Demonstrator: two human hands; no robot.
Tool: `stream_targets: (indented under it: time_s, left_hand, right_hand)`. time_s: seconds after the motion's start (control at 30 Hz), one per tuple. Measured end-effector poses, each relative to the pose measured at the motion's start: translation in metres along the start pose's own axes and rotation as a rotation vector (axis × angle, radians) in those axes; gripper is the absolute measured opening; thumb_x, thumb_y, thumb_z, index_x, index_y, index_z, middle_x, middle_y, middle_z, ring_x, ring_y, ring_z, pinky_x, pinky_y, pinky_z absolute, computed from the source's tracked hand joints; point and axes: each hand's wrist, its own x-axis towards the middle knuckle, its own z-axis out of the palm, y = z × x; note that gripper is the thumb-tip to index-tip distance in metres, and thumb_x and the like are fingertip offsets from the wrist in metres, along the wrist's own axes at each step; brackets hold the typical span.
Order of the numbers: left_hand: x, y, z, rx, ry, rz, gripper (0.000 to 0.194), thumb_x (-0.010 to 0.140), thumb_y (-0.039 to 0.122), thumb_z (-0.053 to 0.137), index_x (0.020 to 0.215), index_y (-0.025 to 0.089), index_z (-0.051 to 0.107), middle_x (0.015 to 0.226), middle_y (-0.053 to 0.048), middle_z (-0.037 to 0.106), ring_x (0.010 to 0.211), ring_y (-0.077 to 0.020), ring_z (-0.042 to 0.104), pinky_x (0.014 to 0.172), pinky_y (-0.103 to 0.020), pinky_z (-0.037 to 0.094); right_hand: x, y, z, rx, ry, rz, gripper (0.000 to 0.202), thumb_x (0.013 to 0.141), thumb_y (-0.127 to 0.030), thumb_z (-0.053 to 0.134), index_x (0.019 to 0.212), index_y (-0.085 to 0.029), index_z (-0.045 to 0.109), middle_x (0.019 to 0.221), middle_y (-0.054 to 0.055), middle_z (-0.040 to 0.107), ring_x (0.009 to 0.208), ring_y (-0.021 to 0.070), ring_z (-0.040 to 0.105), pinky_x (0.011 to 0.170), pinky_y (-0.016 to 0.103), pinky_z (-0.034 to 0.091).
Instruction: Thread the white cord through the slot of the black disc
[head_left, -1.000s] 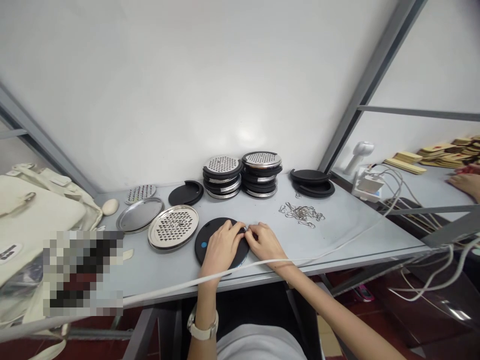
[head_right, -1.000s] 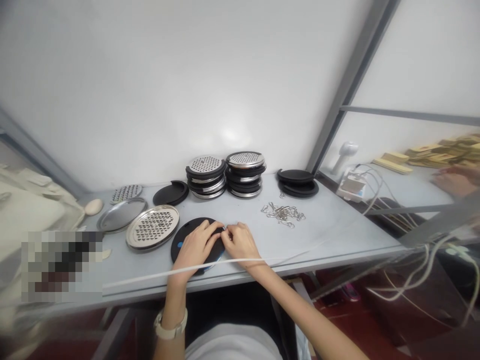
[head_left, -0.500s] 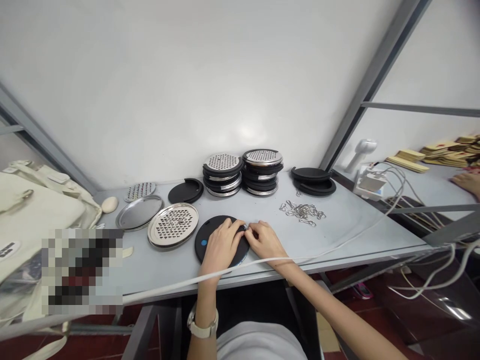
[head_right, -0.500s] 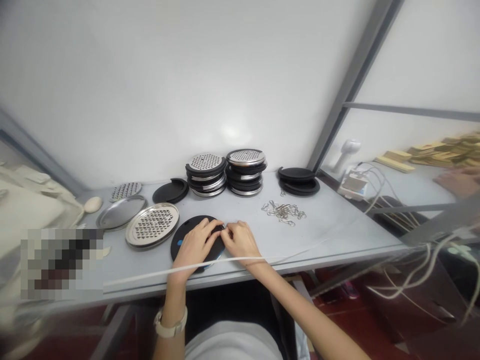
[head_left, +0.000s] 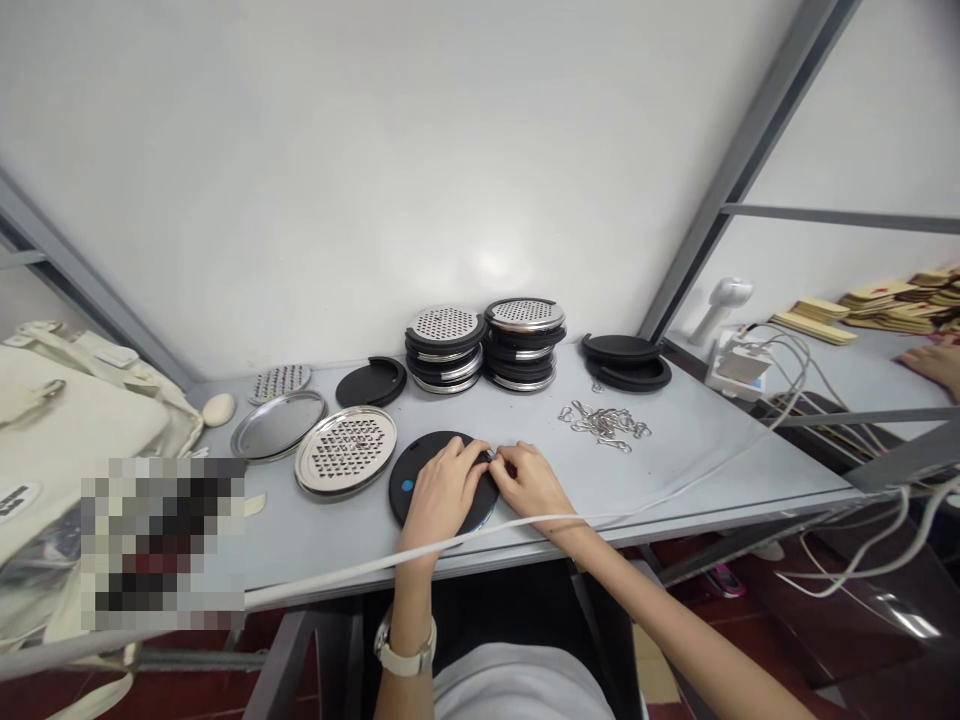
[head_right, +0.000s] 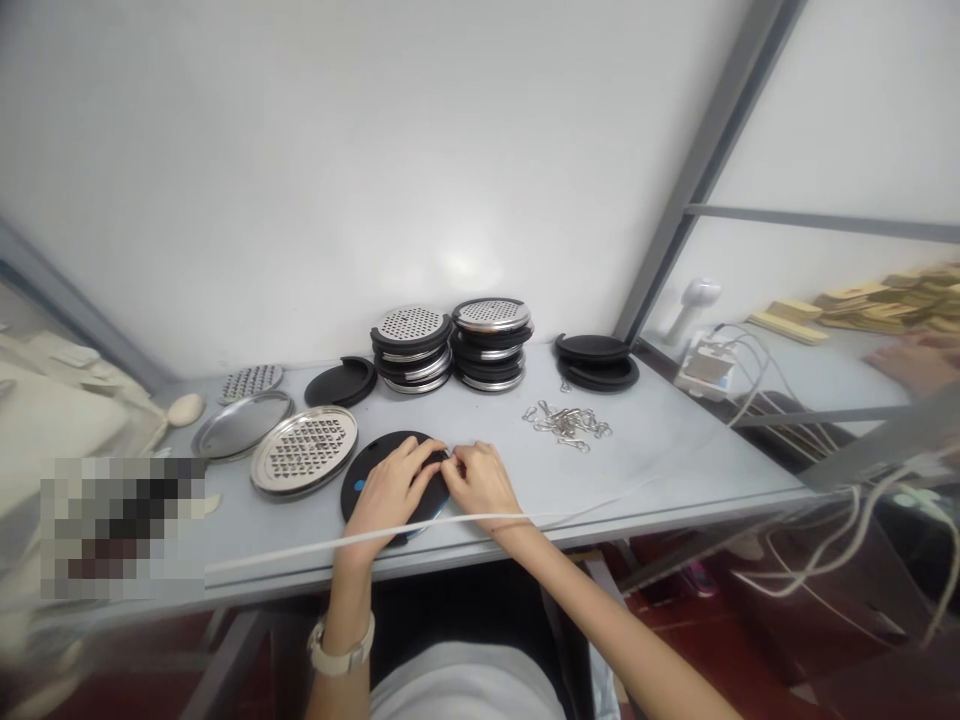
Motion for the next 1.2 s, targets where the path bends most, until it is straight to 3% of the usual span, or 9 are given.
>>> stream_targets:
  time_s: [1.2]
  left_hand:
    - [-0.0005, -0.0003, 0.0005, -0.049, 0.003, 0.005, 0.025, 0.098, 0.022, 0.039, 0.118, 0.027, 0.052, 0.101, -0.002, 0.054, 0.092, -0.0179, 0.057, 0.079, -0.029, 0.045]
  right_hand:
    - [-0.0005, -0.0013, -0.0026, -0.003, -0.003, -0.007, 0.027, 0.084, -0.017, 0.043, 0.058, -0.020, 0.045, 0.056, 0.000, 0.055, 0.066, 0.0163, 0.050, 0.071, 0.027, 0.035]
